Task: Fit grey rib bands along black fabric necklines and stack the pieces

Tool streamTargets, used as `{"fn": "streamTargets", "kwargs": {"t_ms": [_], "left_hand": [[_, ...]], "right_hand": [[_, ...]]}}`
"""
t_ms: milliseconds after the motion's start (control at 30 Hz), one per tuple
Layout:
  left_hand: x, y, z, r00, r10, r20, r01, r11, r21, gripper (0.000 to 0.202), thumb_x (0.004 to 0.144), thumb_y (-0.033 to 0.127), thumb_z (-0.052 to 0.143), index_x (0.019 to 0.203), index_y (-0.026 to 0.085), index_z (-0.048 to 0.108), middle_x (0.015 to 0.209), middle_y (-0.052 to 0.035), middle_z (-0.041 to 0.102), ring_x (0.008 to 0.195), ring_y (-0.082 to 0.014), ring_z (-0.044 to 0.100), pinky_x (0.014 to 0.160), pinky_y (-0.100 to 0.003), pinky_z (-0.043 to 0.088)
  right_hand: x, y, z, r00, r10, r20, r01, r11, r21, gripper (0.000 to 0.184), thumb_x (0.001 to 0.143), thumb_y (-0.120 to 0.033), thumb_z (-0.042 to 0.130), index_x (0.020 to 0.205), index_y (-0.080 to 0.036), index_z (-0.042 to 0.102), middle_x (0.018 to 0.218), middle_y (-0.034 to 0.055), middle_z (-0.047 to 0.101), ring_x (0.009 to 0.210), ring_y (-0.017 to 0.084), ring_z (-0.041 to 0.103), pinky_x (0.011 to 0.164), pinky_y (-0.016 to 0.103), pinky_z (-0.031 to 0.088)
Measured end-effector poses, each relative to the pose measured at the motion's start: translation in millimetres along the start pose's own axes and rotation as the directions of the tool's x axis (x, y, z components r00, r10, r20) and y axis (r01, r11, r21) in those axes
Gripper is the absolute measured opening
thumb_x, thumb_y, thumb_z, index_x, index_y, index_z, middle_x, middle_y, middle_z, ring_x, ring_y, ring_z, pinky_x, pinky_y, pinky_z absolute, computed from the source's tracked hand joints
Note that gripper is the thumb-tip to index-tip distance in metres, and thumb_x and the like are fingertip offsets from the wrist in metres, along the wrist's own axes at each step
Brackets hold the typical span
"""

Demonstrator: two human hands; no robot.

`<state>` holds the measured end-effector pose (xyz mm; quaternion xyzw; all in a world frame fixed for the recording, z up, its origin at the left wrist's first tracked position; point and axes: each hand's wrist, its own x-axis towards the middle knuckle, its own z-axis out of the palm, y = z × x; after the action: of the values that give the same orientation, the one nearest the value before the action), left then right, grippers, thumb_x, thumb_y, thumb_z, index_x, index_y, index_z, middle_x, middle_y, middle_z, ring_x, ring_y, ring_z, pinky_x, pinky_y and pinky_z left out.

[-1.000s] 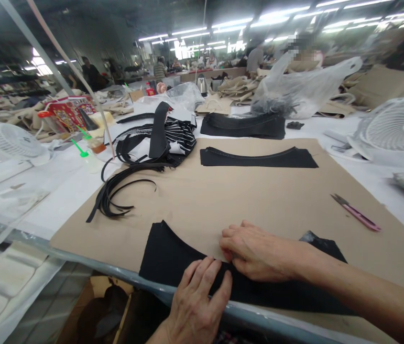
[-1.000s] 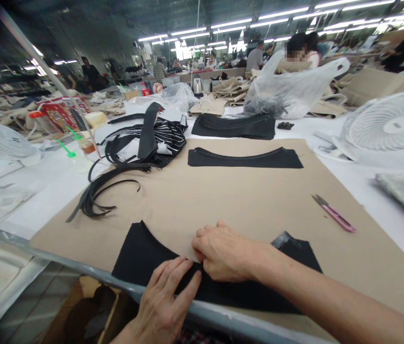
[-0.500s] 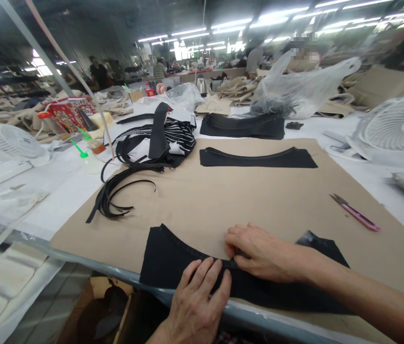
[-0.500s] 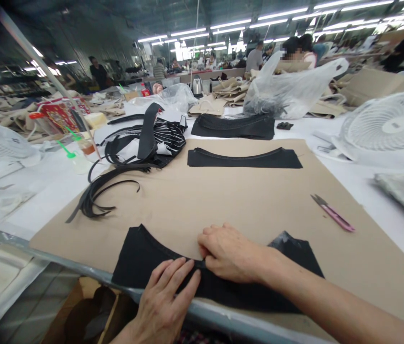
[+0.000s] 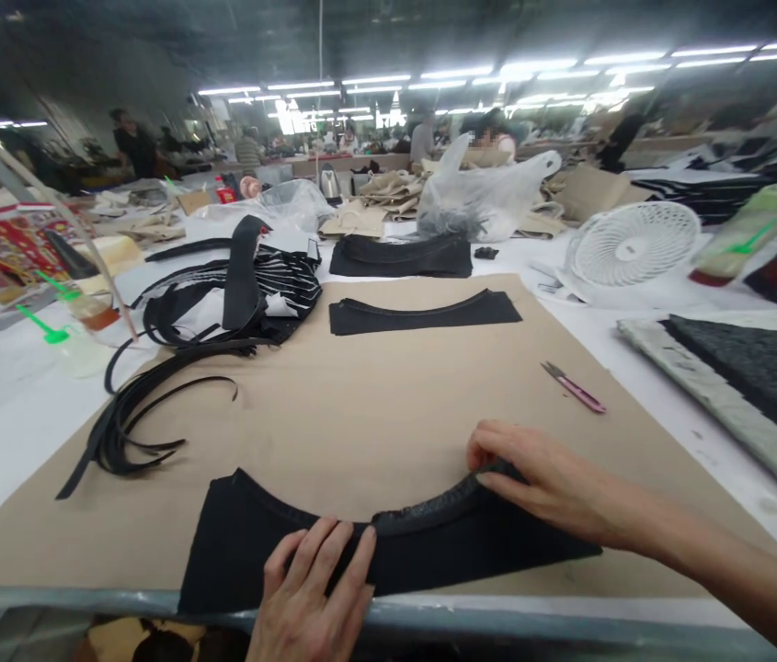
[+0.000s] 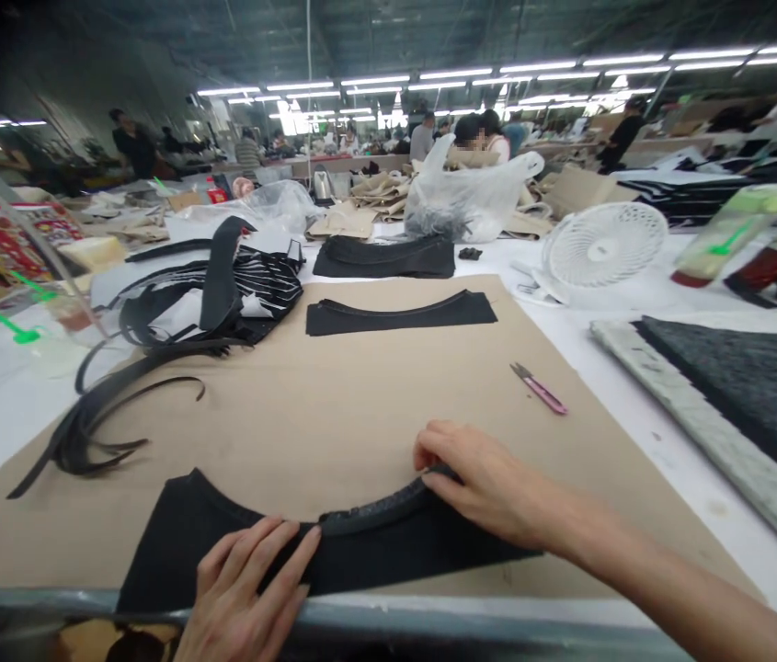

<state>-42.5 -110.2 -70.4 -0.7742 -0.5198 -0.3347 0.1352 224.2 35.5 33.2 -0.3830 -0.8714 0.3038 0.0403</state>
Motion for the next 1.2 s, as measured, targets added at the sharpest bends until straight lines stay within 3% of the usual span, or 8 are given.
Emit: {"fn": "streamTargets", "kwargs": {"t_ms": [133,267,367,467,633,833,1033,1200], "left_hand": [[-2,-2,-3.5,1.000,-0.024,0.019,0.024,1.000,0.004,0.031,0.097,0.037,0.048,0.119,0.026,0.066,0.108,-0.0058,0.070,0.108,-0.0196,0.057,0.099,-0.035,0.027],[-2,-2,-3.6,0.999,-0.020,0.025,0.019,0.999,0.028,0.032,0.097,0.038,0.045,0.120,0.026,0.065,0.108,-0.0061,0.070,0.108,-0.0200,0.058,0.098,-0.036,0.027],[-1,-1,-4.2,1.000,-0.019,0.022,0.018,0.999,0.046,0.032,0.097,0.038,0.046,0.120,0.026,0.065,0.108,-0.0065,0.069,0.109,-0.0202,0.058,0.099,-0.037,0.027],[0,0,-6.1,1.000,0.009,0.020,-0.010,0.998,0.067,0.032,0.096,0.037,0.047,0.120,0.024,0.065,0.109,-0.0070,0.069,0.110,-0.0202,0.057,0.099,-0.036,0.027],[0,0,-9.8,0.996,0.010,0.086,-0.018,0.995,0.098,0.033,0.095,0.035,0.050,0.124,0.023,0.062,0.113,-0.0079,0.067,0.114,-0.0212,0.055,0.101,-0.037,0.026],[0,1,-13.2,0.996,0.011,0.091,-0.018,0.997,0.077,0.035,0.091,0.031,0.057,0.125,0.024,0.061,0.118,-0.0096,0.063,0.118,-0.0230,0.051,0.102,-0.039,0.025],[0,4,-17.4,0.996,-0.009,0.090,0.004,0.998,0.057,0.034,0.089,0.028,0.059,0.123,0.024,0.062,0.111,-0.0081,0.061,0.113,-0.0222,0.053,0.097,-0.037,0.029],[-2,5,-15.6,0.997,0.001,0.080,-0.004,0.999,0.039,0.034,0.088,0.028,0.060,0.122,0.024,0.063,0.106,-0.0076,0.060,0.109,-0.0223,0.054,0.094,-0.036,0.030]], "right_hand": [[-27,18,3,0.999,0.013,-0.033,-0.014,1.000,-0.008,0.012,0.092,-0.022,0.049,0.101,-0.023,0.057,0.105,0.0037,0.057,0.095,0.019,0.053,0.085,0.033,0.040],[-27,7,9,0.993,-0.074,-0.087,0.062,0.989,-0.134,0.022,0.094,-0.027,0.050,0.116,-0.029,0.056,0.114,0.0038,0.053,0.103,0.021,0.050,0.090,0.038,0.037],[-19,-6,11,0.984,-0.138,-0.110,0.110,0.967,-0.231,0.014,0.093,-0.027,0.054,0.105,-0.026,0.060,0.111,0.0044,0.055,0.101,0.023,0.050,0.089,0.042,0.035],[-11,-13,14,0.983,-0.175,-0.057,0.157,0.959,-0.235,0.008,0.091,-0.029,0.057,0.088,-0.022,0.060,0.098,0.0034,0.058,0.093,0.022,0.052,0.088,0.042,0.034],[-2,-14,27,0.983,-0.186,0.008,0.184,0.961,-0.209,0.010,0.092,-0.030,0.056,0.086,-0.022,0.056,0.085,0.0001,0.060,0.080,0.020,0.054,0.083,0.040,0.034],[5,-27,41,0.991,-0.077,0.107,0.097,0.975,-0.200,0.008,0.090,-0.025,0.055,0.084,-0.023,0.058,0.083,-0.0001,0.064,0.072,0.020,0.059,0.064,0.031,0.034],[18,-42,42,0.979,0.034,0.202,-0.013,0.994,-0.104,0.020,0.091,-0.034,0.052,0.079,-0.022,0.061,0.078,0.0024,0.067,0.069,0.018,0.061,0.059,0.027,0.034],[25,-52,41,0.973,0.078,0.217,-0.037,0.982,-0.186,0.022,0.090,-0.029,0.049,0.073,-0.021,0.060,0.073,0.0038,0.067,0.064,0.018,0.060,0.056,0.027,0.030]]}}
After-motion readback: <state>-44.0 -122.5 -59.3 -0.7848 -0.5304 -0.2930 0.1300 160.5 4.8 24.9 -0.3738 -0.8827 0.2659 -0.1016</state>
